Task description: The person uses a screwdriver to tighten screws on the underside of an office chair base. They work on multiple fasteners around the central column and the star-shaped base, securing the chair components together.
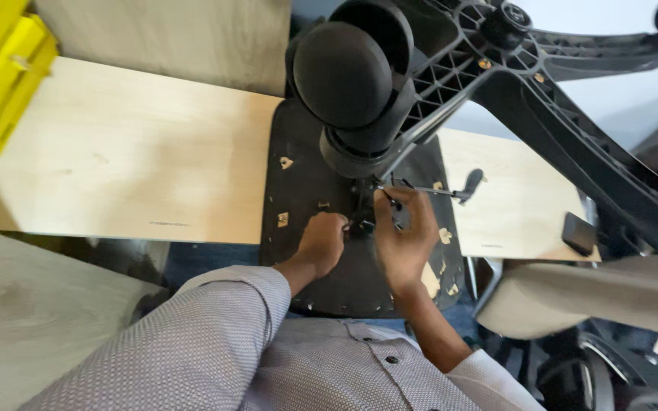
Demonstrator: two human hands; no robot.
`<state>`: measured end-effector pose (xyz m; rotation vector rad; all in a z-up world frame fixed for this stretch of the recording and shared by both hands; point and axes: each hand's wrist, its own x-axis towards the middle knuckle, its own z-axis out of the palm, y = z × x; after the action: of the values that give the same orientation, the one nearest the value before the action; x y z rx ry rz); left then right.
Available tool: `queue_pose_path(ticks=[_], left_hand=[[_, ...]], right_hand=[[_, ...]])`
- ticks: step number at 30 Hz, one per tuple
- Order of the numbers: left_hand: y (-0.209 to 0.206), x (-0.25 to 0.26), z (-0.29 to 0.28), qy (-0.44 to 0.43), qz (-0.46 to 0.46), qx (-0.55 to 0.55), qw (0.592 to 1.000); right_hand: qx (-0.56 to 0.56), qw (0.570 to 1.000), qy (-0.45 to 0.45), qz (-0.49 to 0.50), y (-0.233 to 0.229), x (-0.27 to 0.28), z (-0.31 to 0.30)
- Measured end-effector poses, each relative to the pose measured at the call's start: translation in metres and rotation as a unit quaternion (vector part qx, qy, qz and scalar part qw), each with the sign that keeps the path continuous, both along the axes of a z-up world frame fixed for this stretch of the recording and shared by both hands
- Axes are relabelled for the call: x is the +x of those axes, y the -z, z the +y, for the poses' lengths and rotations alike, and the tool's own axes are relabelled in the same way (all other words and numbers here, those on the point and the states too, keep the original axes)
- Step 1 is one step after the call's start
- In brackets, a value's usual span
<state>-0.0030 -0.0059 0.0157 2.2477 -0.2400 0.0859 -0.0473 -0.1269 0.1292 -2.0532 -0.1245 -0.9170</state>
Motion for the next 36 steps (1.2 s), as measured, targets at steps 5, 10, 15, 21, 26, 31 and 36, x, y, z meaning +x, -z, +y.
queue_pose_path(ticks=[5, 10, 15, 21, 26, 31, 36], left_hand=[[-0.008, -0.001, 0.002, 0.01, 0.039, 0.038, 0.998], [-0.013, -0.009, -0.001, -0.005, 0.047, 0.027, 0.999], [-0.006, -0.008, -0.011, -0.032, -0.003, 0.058, 0.998], [-0.003, -0.006, -0.01, -0.058, 0.02, 0.04, 0.997], [-0.005, -0.014, -0.013, -0.044, -0.053, 0.014, 0.998], [-0.005, -0.016, -0.013, -0.065, 0.024, 0.032, 0.997], [-0.008, -0.006, -0.013, -0.068, 0.035, 0.051, 0.996]], right_hand=[[-0.045, 0.999, -0.008, -0.013, 0.0, 0.004, -0.006], [-0.019, 0.995, -0.092, -0.029, 0.001, -0.001, -0.006], [-0.012, 0.996, -0.074, 0.058, -0.002, 0.0, -0.007], [0.011, 0.99, -0.14, -0.018, -0.004, -0.005, -0.004], [0.008, 0.991, -0.133, 0.025, -0.005, -0.008, -0.013], [-0.024, 0.993, -0.107, 0.036, -0.005, -0.008, -0.011], [-0.05, 0.987, -0.146, -0.042, -0.006, -0.009, -0.011]])
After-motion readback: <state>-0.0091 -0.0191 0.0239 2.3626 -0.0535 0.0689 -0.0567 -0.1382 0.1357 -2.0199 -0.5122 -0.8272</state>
